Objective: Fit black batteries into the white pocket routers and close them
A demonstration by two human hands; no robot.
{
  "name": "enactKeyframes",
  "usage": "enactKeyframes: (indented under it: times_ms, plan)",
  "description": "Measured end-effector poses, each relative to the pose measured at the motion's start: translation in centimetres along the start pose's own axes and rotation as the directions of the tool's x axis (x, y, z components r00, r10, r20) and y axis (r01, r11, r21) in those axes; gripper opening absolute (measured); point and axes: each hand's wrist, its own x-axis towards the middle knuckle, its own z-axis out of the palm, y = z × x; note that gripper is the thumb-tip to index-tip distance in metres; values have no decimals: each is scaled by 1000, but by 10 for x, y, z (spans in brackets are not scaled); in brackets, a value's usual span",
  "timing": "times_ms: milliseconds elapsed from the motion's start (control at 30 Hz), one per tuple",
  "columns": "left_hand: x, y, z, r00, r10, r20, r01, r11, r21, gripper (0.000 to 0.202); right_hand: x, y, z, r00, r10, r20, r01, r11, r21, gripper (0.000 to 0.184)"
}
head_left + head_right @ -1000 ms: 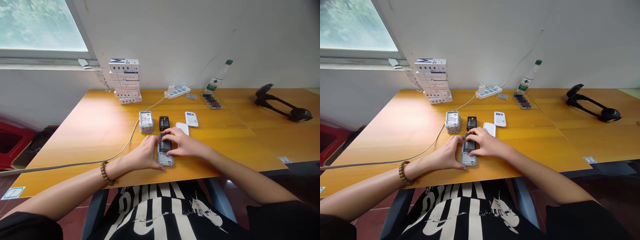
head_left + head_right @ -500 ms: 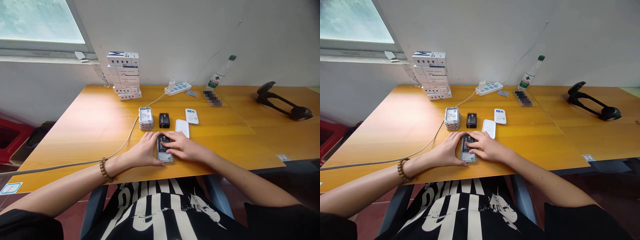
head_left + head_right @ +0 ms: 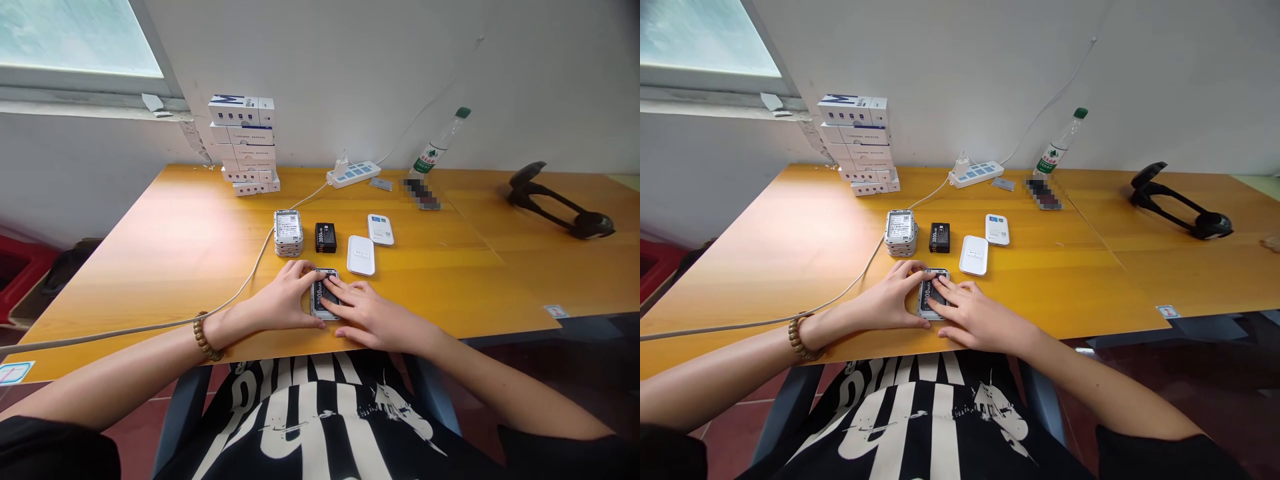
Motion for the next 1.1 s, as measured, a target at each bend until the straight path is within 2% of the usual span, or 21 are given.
enactKeyframes:
  times_ms: [67,133,167,200,300,400,567,700,800,867,933,1000,1100]
  plan:
    - [0,-2,1,1000,2,-5,-2,1000,-10,94,1,15,-12,1000,2,-31,-1,1000,23,49]
    - [0,-3,1,1000,3,-3,-3,1000,-18,97,4,35,-27,986,120,-114,-120,993,9,52]
    - [0,-3,0,1000,3,2,-3,1000,-22,98,7,45,-35,970,200,-138,-203,979,-6,59]
    - [0,-3,-1,1000,0,10,0,1000,-27,99,10,55,-42,952,280,-122,-284,959,-19,71]
    - [1,-2,-7,999,-20,44,23,999,-50,103,23,72,-59,897,438,55,-435,898,-57,99]
    - [2,-2,-11,996,-37,77,42,997,-58,111,34,74,-68,859,489,150,-480,872,-92,98]
    - [3,-4,-11,997,-41,66,45,997,-60,116,43,78,-71,845,503,179,-489,864,-119,103]
    - [4,-6,-7,999,-37,31,38,998,-52,119,46,82,-76,841,508,186,-498,861,-103,87]
    - [4,-7,-4,999,-39,11,39,998,-42,123,45,73,-80,899,436,46,-437,899,13,77]
    - [4,-9,-1,1000,-27,-16,26,998,-50,124,43,61,-79,941,328,-80,-311,935,169,71]
    - [4,-11,2,999,-12,-45,9,998,-69,125,42,47,-74,962,237,-135,-185,930,319,68]
    - [4,-12,3,998,-13,-66,8,996,-87,129,40,32,-63,975,205,-91,-154,906,394,66]
    - [5,-12,3,997,-33,-68,28,996,-83,135,35,17,-46,973,231,20,-222,900,375,62]
